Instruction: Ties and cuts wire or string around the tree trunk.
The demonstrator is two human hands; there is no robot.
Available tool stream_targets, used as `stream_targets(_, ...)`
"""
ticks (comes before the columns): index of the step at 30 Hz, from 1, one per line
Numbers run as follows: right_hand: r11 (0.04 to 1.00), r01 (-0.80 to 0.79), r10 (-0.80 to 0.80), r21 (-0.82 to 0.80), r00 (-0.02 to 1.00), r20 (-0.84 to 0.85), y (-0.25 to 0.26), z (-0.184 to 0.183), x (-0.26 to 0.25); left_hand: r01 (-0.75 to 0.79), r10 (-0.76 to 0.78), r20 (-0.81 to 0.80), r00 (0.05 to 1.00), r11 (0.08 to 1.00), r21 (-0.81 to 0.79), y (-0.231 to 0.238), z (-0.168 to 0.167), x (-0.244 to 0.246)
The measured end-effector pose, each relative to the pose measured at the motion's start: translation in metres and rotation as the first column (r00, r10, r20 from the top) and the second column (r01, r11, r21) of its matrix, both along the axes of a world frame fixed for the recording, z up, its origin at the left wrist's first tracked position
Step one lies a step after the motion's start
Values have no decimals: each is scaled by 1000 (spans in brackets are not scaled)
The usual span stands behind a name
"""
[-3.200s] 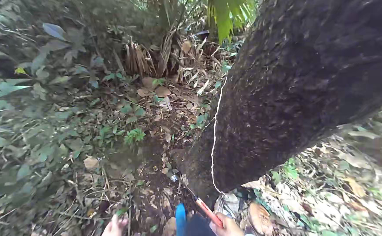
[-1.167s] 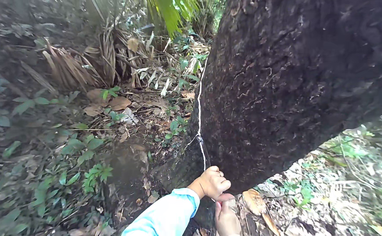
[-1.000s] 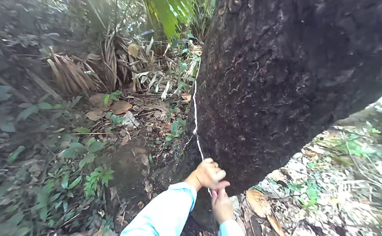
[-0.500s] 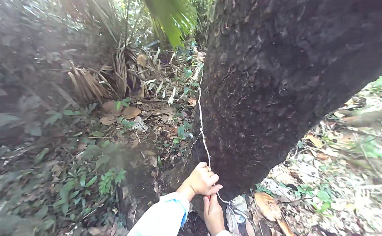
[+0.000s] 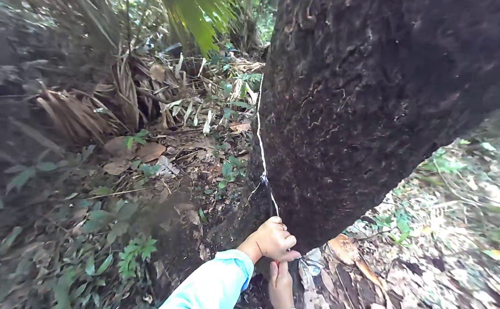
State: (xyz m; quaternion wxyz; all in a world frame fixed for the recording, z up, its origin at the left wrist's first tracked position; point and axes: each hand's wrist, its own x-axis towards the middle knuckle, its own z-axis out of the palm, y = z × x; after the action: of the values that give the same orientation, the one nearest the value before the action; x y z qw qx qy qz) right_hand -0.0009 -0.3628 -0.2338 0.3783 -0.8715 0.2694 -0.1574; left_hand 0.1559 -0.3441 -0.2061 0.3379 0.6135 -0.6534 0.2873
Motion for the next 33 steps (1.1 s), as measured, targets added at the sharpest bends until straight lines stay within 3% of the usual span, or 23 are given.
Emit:
stream_targets(11,989,145,-145,-21,989,-4,53,7,16,186,-186,14,982,983,2,26,5,19)
stream_targets(19,982,152,-158,-109,986,-49,42,3,34,212,-211,24,977,976,-47,18,3,34)
stream_targets(28,981,114,-112,-159,993,23,6,-41,45,138,-131,106,986,989,-59,0,-14,36)
stream_targets(33,948,60,-19,-314,991,130,-32,-1,85,-84,103,87,991,976,-203,-13,38,57)
